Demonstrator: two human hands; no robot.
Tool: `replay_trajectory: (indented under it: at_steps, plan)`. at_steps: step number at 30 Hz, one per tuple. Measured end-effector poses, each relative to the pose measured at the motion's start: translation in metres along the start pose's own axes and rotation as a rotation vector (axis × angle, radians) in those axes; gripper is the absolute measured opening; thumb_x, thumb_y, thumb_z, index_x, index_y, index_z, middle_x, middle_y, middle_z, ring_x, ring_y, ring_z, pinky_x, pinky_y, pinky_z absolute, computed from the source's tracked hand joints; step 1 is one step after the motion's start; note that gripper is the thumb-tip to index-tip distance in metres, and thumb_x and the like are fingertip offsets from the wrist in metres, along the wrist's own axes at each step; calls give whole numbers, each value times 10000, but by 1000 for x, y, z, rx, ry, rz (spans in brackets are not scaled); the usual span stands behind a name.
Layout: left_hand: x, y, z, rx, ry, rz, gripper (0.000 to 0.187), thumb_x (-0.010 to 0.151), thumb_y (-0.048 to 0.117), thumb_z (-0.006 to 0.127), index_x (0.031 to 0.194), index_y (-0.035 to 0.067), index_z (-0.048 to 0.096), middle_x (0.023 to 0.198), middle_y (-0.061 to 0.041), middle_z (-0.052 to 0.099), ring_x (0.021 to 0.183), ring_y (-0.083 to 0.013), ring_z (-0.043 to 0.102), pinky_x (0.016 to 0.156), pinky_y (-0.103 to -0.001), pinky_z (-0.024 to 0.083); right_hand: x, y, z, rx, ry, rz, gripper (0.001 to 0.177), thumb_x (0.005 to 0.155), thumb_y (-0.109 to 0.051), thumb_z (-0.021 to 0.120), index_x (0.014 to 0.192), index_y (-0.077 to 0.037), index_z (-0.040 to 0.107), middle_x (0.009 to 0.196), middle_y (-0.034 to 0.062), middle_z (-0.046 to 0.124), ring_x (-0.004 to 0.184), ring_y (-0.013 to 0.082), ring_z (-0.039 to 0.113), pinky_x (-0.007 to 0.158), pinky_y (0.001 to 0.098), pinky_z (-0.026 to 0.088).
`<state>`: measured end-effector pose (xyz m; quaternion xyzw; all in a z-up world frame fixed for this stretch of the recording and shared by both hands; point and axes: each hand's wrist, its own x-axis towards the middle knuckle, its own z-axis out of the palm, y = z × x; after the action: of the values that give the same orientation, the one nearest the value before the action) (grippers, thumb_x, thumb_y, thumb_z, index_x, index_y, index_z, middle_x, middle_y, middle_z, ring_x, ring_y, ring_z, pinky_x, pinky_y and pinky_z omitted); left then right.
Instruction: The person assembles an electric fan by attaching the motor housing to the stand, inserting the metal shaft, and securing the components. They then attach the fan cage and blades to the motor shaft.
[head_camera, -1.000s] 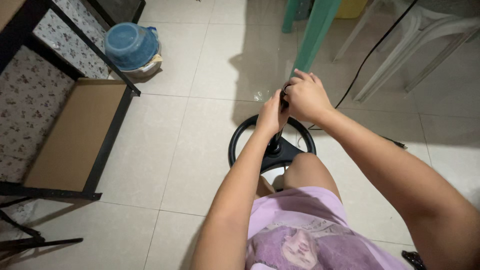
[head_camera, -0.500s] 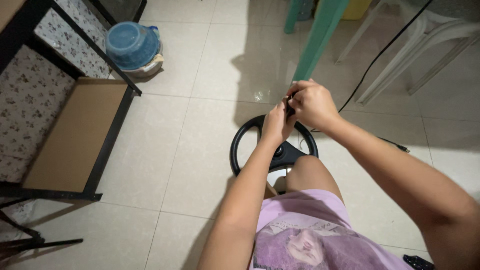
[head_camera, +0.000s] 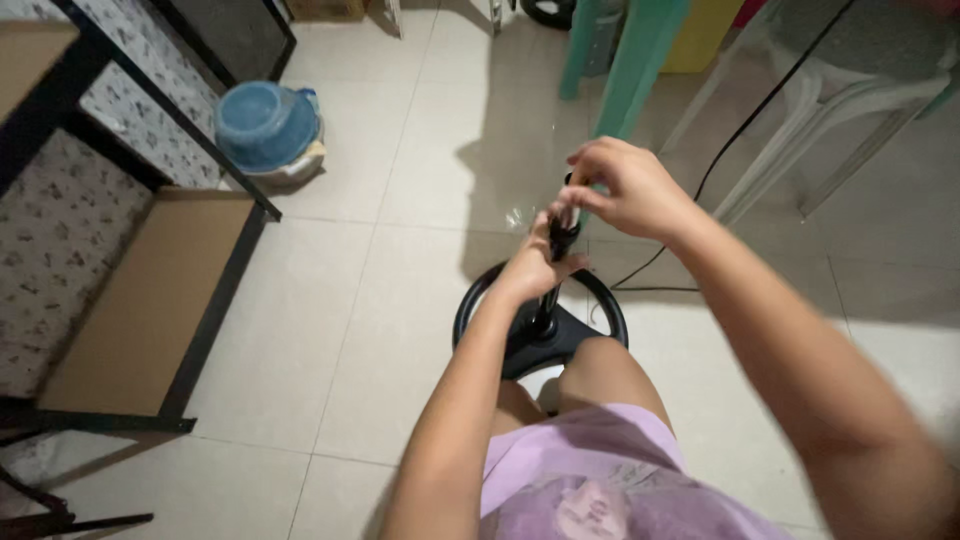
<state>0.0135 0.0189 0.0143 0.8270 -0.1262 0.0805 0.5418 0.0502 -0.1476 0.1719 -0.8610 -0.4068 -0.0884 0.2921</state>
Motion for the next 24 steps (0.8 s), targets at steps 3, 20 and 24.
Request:
replay_trajectory:
  at_steps: [3,20,24]
  plan:
    - [6,-8,-10,-63,4,-27,916,798,186,783,1552,37,285,1484,-206,511,1428,-344,476,1154,-389,383,-12,3,10,892,153,410,269,1075,-323,642,1204,-93,697,1176,99,674,1033,122,676,942,285,569]
    - [-8,-19,15,-101,140,-109,394,879,137,739,1229,35,588,977,-183,736,894,-287,727,824,-378,561,-17,14,44,1187,120,433,363,1013,-333,581,1235,-56,655,1190,46,736,1196,139,644,1072,325,462]
    - [-10,-8,16,-87,162,-157,412,878,158,738,1246,49,587,957,-185,737,874,-309,729,815,-382,566,-18,16,59,985,177,277,339,1031,-282,662,1254,-31,618,1160,69,699,1132,161,598,1038,349,449]
